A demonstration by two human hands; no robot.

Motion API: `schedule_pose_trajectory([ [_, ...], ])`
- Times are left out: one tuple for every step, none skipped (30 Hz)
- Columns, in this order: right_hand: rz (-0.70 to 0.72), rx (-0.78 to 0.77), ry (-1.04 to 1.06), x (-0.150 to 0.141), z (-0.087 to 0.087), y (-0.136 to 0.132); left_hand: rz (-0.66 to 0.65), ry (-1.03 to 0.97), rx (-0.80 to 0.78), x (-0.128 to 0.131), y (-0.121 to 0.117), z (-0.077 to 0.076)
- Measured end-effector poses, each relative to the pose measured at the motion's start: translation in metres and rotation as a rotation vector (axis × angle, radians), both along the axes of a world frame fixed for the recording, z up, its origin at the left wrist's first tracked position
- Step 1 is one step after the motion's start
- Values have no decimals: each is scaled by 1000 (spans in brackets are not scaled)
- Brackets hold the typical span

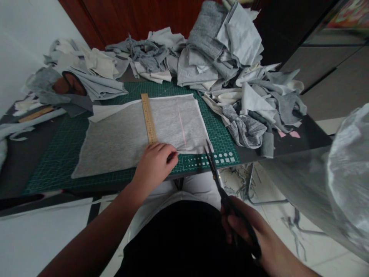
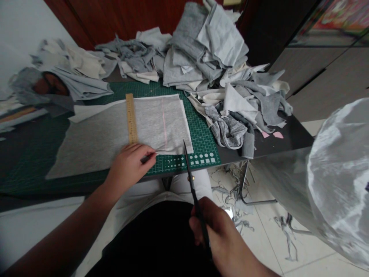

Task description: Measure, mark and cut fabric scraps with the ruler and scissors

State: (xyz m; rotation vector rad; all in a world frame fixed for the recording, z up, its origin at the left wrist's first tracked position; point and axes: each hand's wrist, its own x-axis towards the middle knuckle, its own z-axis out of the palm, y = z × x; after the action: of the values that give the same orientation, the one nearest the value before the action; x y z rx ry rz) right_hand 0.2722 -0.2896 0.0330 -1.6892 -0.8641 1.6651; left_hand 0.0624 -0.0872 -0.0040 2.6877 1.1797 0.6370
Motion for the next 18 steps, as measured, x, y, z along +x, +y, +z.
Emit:
schedule_pose_trajectory([
  [-29, 33, -36, 8, -2, 1, 13, -10, -1, 1, 1, 0],
  [-75, 66, -58, 17, -3, 1, 25, -17, -6, 1, 1, -1],
  [-133, 100, -67, 25, -5, 0, 34, -23, -13, 1, 1, -1],
  [-187, 129, -64, 31, -6, -2, 40, -26, -18, 1, 1, -2],
  [-218, 152, -50, 36, -7, -4, 40, -26, -20, 1, 1, -2],
  [-214, 168, -30, 38, -7, -8, 35, -21, -18, 1, 0, -2],
  [-167, 176, -4, 38, -6, -11, 25, -13, -11, 1, -1, -3],
  [-88, 171, 26, 36, -4, -15, 10, -4, -1, 1, -2, -3],
  [-3, 150, 54, 32, -2, -18, -8, 7, 10, 1, -3, -3],
  [72, 113, 76, 26, 1, -20, -24, 18, 20, 1, -4, -4],
  [127, 69, 87, 19, 5, -21, -37, 25, 29, 1, -6, -4],
  [162, 24, 84, 12, 9, -21, -44, 27, 35, 0, -7, -4],
  [182, -11, 70, 5, 13, -19, -45, 27, 37, 0, -8, -5],
  [197, -30, 55, 0, 17, -18, -41, 24, 37, -1, -8, -5],
  [210, -39, 45, -4, 19, -16, -34, 19, 34, -1, -9, -6],
  [224, -47, 49, -7, 21, -14, -27, 13, 29, -1, -9, -6],
  [234, -59, 59, -9, 21, -12, -21, 8, 25, -1, -9, -6],
  [236, -77, 76, -10, 21, -11, -18, 4, 25, -1, -10, -7],
])
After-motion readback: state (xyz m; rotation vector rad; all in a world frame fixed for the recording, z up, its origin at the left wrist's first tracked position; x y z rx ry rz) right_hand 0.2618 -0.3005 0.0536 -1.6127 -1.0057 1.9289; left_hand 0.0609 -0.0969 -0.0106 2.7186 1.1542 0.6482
